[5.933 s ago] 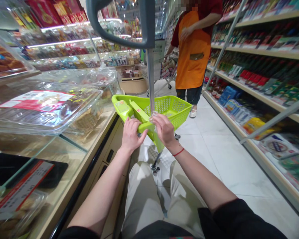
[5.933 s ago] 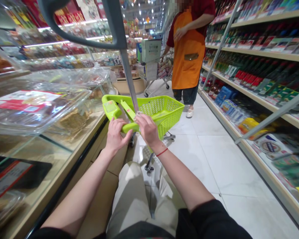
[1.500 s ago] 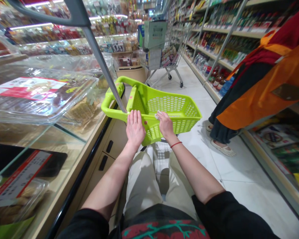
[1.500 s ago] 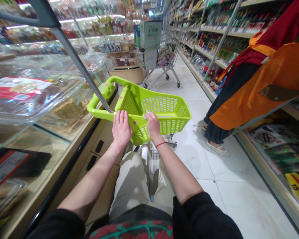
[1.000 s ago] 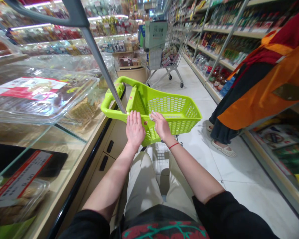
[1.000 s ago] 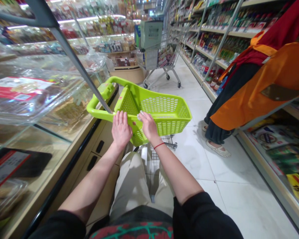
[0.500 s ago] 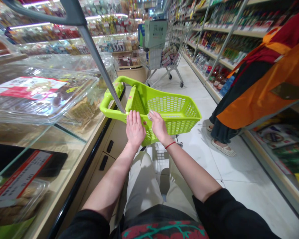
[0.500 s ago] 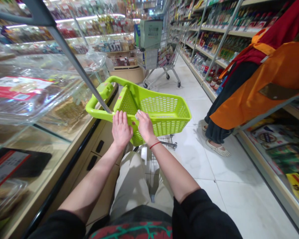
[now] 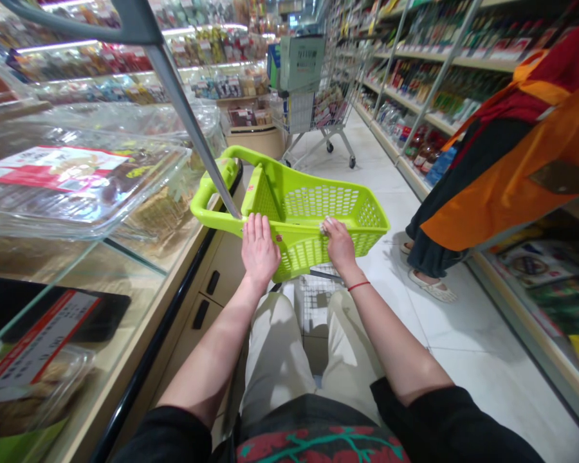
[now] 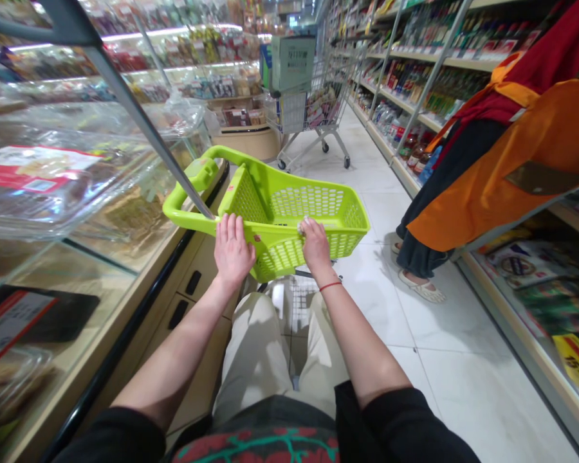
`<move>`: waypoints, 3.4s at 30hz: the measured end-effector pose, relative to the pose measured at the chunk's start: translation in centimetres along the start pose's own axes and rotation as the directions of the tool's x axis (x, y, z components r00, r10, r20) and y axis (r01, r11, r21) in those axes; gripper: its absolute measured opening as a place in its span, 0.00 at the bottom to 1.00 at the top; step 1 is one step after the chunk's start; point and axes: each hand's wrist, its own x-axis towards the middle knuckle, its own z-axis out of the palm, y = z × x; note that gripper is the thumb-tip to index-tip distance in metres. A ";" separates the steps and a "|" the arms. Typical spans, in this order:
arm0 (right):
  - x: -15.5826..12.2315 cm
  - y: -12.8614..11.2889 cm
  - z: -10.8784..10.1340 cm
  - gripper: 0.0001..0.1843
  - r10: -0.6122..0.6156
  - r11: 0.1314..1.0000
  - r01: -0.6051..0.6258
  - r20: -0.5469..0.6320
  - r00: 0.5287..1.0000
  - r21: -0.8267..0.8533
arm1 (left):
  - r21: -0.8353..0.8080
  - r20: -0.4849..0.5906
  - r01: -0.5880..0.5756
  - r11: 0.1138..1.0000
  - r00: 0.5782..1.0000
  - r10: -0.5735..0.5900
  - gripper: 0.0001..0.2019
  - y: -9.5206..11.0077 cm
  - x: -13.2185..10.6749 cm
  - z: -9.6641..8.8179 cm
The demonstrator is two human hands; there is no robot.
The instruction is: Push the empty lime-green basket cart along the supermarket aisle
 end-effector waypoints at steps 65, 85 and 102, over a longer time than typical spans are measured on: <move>-0.2 -1.4 0.3 0.34 0.060 0.998 -0.057 0.065 0.996 -0.039 | -0.033 0.024 0.008 0.999 1.000 -0.007 0.37 0.4 0.0 -0.5; -0.2 4.1 -3.3 0.34 0.091 0.988 -0.089 0.015 0.996 -0.123 | -0.001 0.049 0.008 1.000 0.999 -0.008 0.37 0.3 0.0 -0.6; 0.7 -7.9 2.8 0.39 -0.152 0.982 0.123 0.223 0.963 0.141 | -0.022 0.029 0.012 1.000 1.000 -0.011 0.36 0.1 -0.1 -0.6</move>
